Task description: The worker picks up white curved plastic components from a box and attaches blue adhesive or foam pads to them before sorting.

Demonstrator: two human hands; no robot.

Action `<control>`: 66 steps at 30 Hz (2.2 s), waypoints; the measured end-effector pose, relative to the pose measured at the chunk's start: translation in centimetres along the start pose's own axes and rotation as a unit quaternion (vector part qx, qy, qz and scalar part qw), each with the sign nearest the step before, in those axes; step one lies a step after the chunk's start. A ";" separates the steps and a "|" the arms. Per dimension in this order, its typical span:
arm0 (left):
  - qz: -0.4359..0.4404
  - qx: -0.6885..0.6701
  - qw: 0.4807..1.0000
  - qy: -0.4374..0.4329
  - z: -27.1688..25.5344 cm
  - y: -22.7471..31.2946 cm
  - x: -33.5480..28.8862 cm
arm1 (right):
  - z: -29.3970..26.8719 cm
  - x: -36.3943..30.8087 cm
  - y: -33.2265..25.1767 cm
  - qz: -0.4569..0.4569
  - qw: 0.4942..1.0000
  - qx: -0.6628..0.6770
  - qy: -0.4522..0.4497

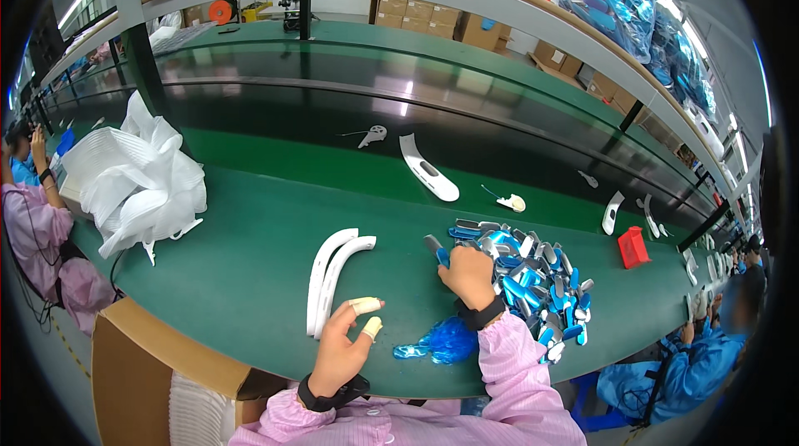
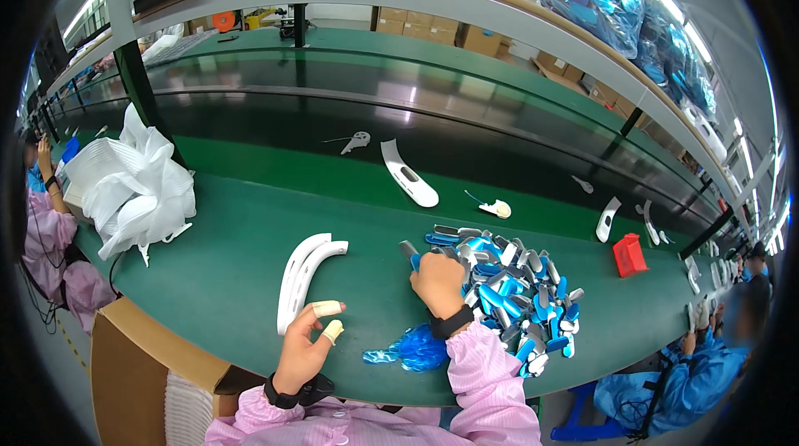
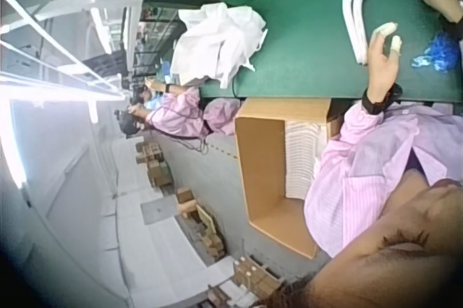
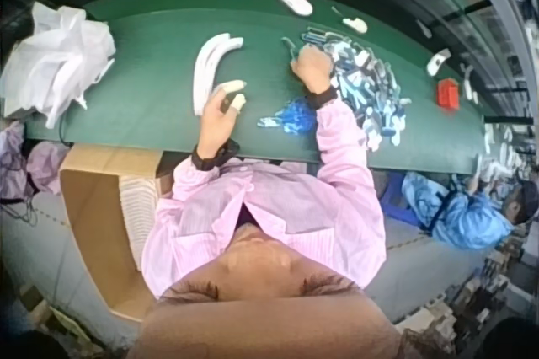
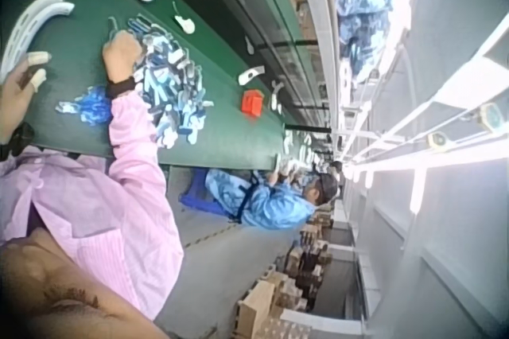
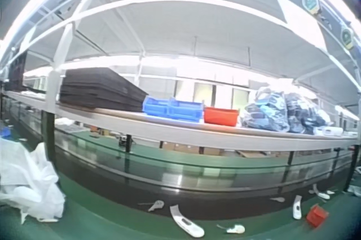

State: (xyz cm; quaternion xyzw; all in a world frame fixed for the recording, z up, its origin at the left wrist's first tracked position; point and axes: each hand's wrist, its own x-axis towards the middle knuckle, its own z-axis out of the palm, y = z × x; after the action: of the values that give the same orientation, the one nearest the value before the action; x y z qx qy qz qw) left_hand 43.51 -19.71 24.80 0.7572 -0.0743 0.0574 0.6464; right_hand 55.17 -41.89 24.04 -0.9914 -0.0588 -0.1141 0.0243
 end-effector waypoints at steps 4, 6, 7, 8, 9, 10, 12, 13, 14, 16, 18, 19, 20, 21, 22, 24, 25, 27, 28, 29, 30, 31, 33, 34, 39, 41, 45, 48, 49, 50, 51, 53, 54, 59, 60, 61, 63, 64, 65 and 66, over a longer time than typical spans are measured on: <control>-0.039 -0.112 0.993 -0.007 1.0 -0.4 -0.3 | -1.7 -1.5 -0.7 -0.028 0.984 0.177 -0.003; -0.061 -0.122 0.989 -0.060 1.6 -0.2 -0.6 | -3.6 -3.1 -2.3 -0.062 0.944 0.322 -0.020; -0.049 -0.069 0.993 -0.081 1.8 -0.2 -0.6 | -4.7 -4.1 -3.2 -0.083 0.933 0.348 -0.028; -0.052 -0.068 0.993 -0.077 1.8 -0.4 -0.8 | -5.3 -4.9 -4.0 -0.105 0.921 0.374 -0.036; -0.034 -0.040 0.995 -0.085 2.1 -0.4 -0.7 | -5.6 -5.8 -4.3 -0.098 0.917 0.383 -0.053; -0.016 -0.011 0.996 -0.091 2.3 -0.4 -0.7 | -5.7 -6.7 -4.5 -0.092 0.913 0.392 -0.069; 0.006 0.031 0.997 -0.075 2.5 0.2 -0.6 | -6.5 -7.8 -5.0 -0.079 0.916 0.388 -0.063; 0.021 0.038 0.998 -0.040 2.6 0.8 -0.6 | -6.8 -8.1 -5.5 -0.063 0.908 0.409 -0.060; 0.035 0.046 0.998 -0.005 2.7 1.1 -0.7 | -7.0 -8.3 -5.8 -0.047 0.900 0.430 -0.058; 0.036 0.051 0.998 -0.007 2.6 1.1 -1.0 | -6.9 -8.9 -6.3 -0.087 0.891 0.444 -0.045; 0.038 0.054 0.998 -0.011 2.6 1.0 -1.2 | -6.3 -9.3 -6.5 -0.098 0.884 0.456 -0.025; 0.028 0.035 0.999 -0.013 2.6 0.9 -1.2 | -6.7 -9.3 -6.6 -0.109 0.881 0.460 -0.031; 0.019 0.015 1.000 -0.014 2.6 0.9 -1.3 | -6.8 -9.2 -6.5 -0.109 0.881 0.460 -0.031; 0.018 0.016 1.000 -0.014 2.4 0.7 -1.3 | -6.8 -9.2 -6.4 -0.111 0.871 0.477 -0.045; 0.014 -0.001 0.999 -0.029 2.3 0.5 -1.3 | -6.8 -9.2 -6.3 -0.113 0.861 0.493 -0.059; 0.010 -0.017 0.999 -0.043 2.2 0.4 -1.2 | -6.8 -9.2 -6.0 -0.109 0.848 0.513 -0.072; -0.013 -0.107 0.993 -0.053 2.2 0.4 -1.2 | -6.8 -9.2 -5.8 -0.106 0.835 0.533 -0.086; -0.036 -0.197 0.978 -0.062 2.2 0.3 -1.3 | -6.6 -9.0 -5.2 -0.133 0.832 0.530 -0.097; -0.052 -0.228 0.969 -0.080 2.0 0.3 -1.3 | -6.5 -8.9 -4.9 -0.161 0.828 0.526 -0.107; -0.069 -0.258 0.959 -0.097 1.8 0.2 -1.4 | -6.5 -8.9 -4.8 -0.161 0.828 0.526 -0.107; -0.070 -0.257 0.959 -0.097 1.6 0.3 -1.4 | -6.5 -8.9 -4.8 -0.174 0.832 0.516 -0.109; -0.087 -0.250 0.958 -0.109 1.5 0.3 -1.5 | -6.5 -8.9 -4.7 -0.188 0.835 0.505 -0.112; -0.105 -0.242 0.957 -0.122 1.4 0.6 -1.5 | -6.8 -8.8 -4.4 -0.183 0.845 0.487 -0.122; -0.096 -0.235 0.958 -0.131 1.4 0.7 -1.4 | -6.9 -8.8 -4.3 -0.178 0.855 0.469 -0.131; -0.083 -0.267 0.952 -0.125 1.5 0.2 -1.7 | -5.9 -9.3 -4.4 -0.125 0.826 0.535 -0.129; -0.095 -0.259 0.956 -0.104 1.7 0.0 -1.7 | -5.6 -9.2 -4.3 -0.119 0.825 0.537 -0.130; -0.091 -0.201 0.975 -0.043 1.5 0.5 -1.5 | -5.7 -9.0 -2.7 -0.054 0.880 0.469 0.055; -0.088 -0.216 0.972 -0.029 0.9 0.7 -1.2 | -5.7 -9.5 0.8 0.040 0.946 0.299 0.117; -0.088 -0.216 0.972 -0.029 0.9 0.6 -1.1 | -5.9 -9.5 0.6 -0.023 0.951 0.282 0.127; -0.080 -0.230 0.970 -0.027 1.0 0.5 -1.1 | -5.2 -9.9 0.8 -0.022 0.951 0.282 0.127; -0.073 -0.244 0.967 -0.026 1.1 0.5 -1.1 | -3.8 -10.9 1.3 -0.089 0.979 0.184 0.021; -0.082 -0.244 0.966 -0.033 1.0 0.3 -1.2 | -2.9 -11.8 1.3 -0.143 0.972 0.091 -0.160; -0.092 -0.242 0.965 -0.039 0.9 0.3 -1.3 | -3.6 -11.7 1.4 -0.144 0.972 0.090 -0.161; -0.093 -0.260 0.960 -0.045 0.9 0.1 -1.4 | -8.6 -9.9 0.5 -0.100 0.961 0.108 -0.232; -0.097 -0.270 0.957 -0.047 0.9 0.1 -1.4 | -9.0 -9.6 0.4 -0.102 0.957 0.115 -0.247; -0.096 -0.269 0.957 -0.048 0.8 0.3 -1.4 | -9.0 -9.4 0.4 -0.102 0.957 0.116 -0.246; -0.104 -0.283 0.952 -0.051 0.7 0.8 -1.4 | -8.9 -9.0 0.3 -0.131 0.963 0.164 -0.168; -0.103 -0.284 0.952 -0.052 0.9 0.8 -1.3 | -9.1 -8.8 0.2 -0.131 0.964 0.163 -0.167; -0.074 -0.249 0.965 -0.041 1.1 0.7 -1.2 | -9.2 -8.7 -0.1 -0.121 0.969 0.196 -0.085; -0.044 -0.214 0.975 -0.031 1.3 0.6 -1.2 | -9.4 -8.6 -0.3 -0.110 0.968 0.228 -0.001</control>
State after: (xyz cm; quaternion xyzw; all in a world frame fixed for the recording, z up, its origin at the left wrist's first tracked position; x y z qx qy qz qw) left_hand 42.21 -21.06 24.98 0.6054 -0.0712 -0.0119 0.7926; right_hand 44.69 -43.10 31.19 -0.9474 -0.1917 -0.0983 0.2365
